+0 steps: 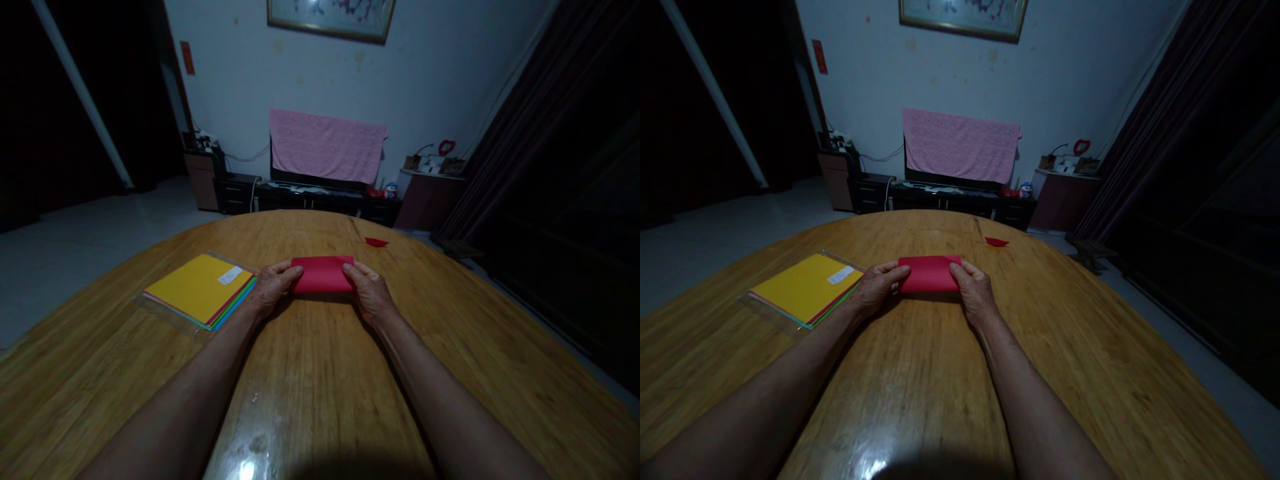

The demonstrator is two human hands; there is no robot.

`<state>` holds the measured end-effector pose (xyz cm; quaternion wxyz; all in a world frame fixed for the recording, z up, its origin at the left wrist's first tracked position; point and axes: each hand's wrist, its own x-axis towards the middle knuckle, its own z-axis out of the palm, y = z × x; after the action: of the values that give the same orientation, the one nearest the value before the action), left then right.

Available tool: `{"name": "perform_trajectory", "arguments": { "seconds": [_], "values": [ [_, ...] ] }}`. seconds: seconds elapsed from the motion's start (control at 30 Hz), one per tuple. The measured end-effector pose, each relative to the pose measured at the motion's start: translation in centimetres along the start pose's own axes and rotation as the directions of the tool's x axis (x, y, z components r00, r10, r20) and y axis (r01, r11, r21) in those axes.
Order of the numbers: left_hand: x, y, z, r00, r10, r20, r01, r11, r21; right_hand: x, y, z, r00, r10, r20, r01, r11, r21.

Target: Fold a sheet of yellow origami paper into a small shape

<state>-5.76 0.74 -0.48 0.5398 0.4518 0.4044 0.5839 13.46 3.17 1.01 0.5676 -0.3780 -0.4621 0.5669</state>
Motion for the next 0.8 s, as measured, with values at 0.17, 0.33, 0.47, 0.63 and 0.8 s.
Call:
{"name": "perform_trajectory", "arguments": {
  "seconds": [0.17, 0.33, 0.47, 0.63, 0.8],
  "values": [
    [0.0, 0.1, 0.3, 0.998, -0.014, -0.066, 0.008, 0.996, -0.091, 0.1, 0.1, -0.2, 1.0, 0.004, -0.023, -0.004, 1.0, -0.029],
    [-0.2, 0.5, 0.8, 0.995, -0.051, -0.08, 0.041, 0.992, -0.122, 0.2, 0.3, -0.2, 1.0, 0.003, -0.019, -0.004, 0.999, -0.043],
    [-0.3, 0.8, 0.9, 0.993, -0.042, -0.108, 0.035, 0.997, -0.069, 0.2, 0.4, -0.3, 1.0, 0.005, -0.013, -0.005, 0.999, -0.044],
    [-0.4, 0.5, 1.1, 0.995, -0.019, -0.101, 0.018, 1.0, -0.007, 0.3, 0.6, -0.7, 1.0, 0.004, -0.01, -0.005, 0.999, -0.041],
    [0.0, -0.3, 1.0, 0.99, 0.021, -0.138, -0.014, 0.998, 0.057, 0.4, 0.8, -0.9, 1.0, 0.004, -0.023, -0.005, 0.999, -0.044]
  ]
}}
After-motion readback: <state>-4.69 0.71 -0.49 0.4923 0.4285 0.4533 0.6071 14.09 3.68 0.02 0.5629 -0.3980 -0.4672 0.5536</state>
